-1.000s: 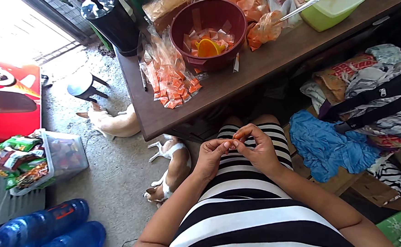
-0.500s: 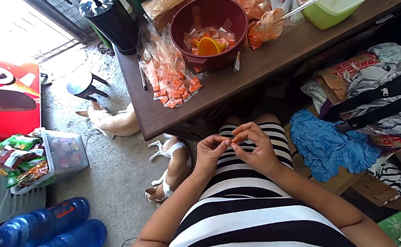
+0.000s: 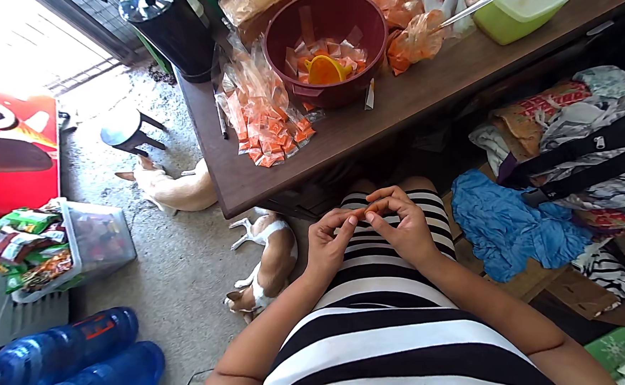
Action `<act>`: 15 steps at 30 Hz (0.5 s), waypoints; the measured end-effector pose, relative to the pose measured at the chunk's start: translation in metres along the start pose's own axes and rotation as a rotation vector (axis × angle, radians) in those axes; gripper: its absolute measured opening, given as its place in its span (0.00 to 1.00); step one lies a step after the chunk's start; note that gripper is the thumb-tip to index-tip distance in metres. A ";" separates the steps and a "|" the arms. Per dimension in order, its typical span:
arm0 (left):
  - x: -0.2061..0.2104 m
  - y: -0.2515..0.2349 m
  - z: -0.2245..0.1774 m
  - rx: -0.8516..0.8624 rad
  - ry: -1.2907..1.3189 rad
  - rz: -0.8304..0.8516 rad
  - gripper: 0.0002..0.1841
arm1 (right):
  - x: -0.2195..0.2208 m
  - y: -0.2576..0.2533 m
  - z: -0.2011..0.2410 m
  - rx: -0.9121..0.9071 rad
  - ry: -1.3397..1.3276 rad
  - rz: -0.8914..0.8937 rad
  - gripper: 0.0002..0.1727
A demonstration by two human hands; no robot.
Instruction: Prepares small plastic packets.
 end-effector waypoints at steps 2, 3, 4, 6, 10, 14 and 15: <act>0.000 0.000 -0.002 0.034 -0.062 0.021 0.13 | 0.000 0.000 -0.001 0.012 -0.001 -0.004 0.05; 0.000 0.001 -0.002 0.050 -0.085 0.031 0.13 | 0.000 0.000 -0.001 0.016 -0.003 -0.005 0.05; 0.000 0.001 -0.003 0.064 -0.103 0.039 0.13 | 0.000 0.000 -0.001 0.016 -0.005 -0.005 0.05; 0.000 0.002 -0.004 0.096 -0.133 0.053 0.12 | 0.001 0.001 -0.001 0.011 -0.006 -0.012 0.05; 0.002 0.003 -0.006 0.181 -0.211 0.065 0.12 | 0.002 0.001 0.001 0.004 -0.011 -0.038 0.04; 0.006 0.004 -0.011 0.254 -0.326 0.098 0.12 | 0.003 0.002 0.003 0.005 0.001 -0.062 0.04; 0.006 0.004 -0.012 0.259 -0.335 0.102 0.12 | 0.004 0.001 0.003 0.011 0.002 -0.061 0.04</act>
Point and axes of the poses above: each hand's wrist, its own y-axis away from the middle knuckle, its own x-axis out of the palm, z = x × y, the point moved 3 cm from there along -y, towards the middle knuckle, and after that the axes turned 12 degrees about x, right-handed, at the moved point
